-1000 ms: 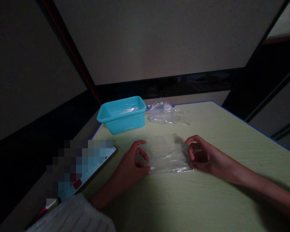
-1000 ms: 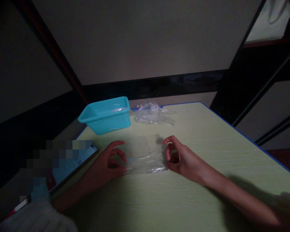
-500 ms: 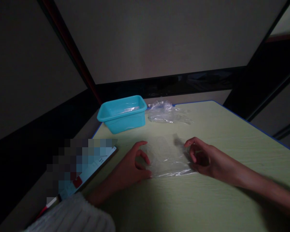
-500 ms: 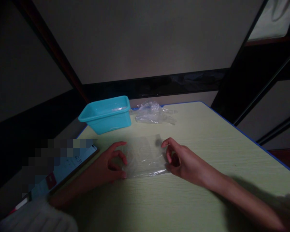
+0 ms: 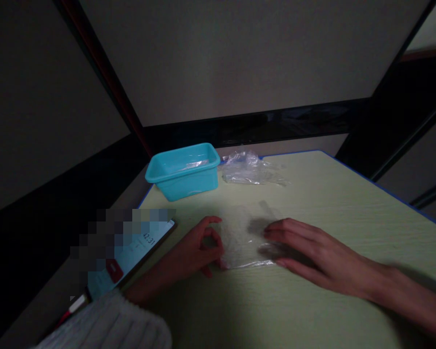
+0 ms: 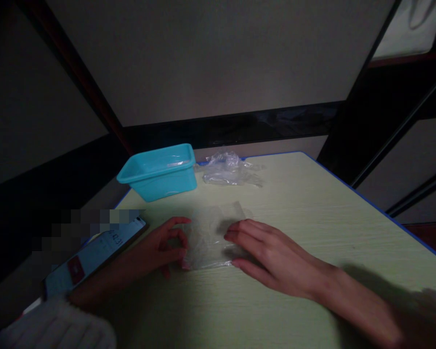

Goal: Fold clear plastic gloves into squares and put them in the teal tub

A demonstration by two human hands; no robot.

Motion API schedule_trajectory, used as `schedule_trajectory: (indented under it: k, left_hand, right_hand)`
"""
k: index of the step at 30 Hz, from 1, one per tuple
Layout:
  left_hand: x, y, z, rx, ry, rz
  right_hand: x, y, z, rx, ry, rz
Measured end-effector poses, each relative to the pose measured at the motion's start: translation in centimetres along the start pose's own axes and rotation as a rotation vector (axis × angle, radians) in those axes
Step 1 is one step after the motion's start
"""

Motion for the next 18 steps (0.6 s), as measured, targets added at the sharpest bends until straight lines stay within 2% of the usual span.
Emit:
schedule_trajectory:
  k: [4,10,18]
  left_hand:
    - [0.2,0.0,-0.1,-0.022,-0.026,-0.004]
    - [0.4,-0.2,-0.3,-0.065,-0.037,-0.013]
    - [0.9,-0.3,-0.7,-0.073,-0.047,-0.143]
  right_hand:
    - [2.0,0.2,-1.2,-0.087,-0.067,-0.185]
    - [3.9,0.5,-2.6,-0.117,0.021,-0.383]
    - [4.4,0.2,-2.4,-0.105,0.123,-0.428]
Point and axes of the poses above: each hand's wrist, its own y-axis towards the middle knuckle, its own x-axis out of the palm, z = x × y, the point moved 7 cm from there along y, towards the middle knuckle, and after that the axes turned 2 degrees about -z, right-handed, at the moved point
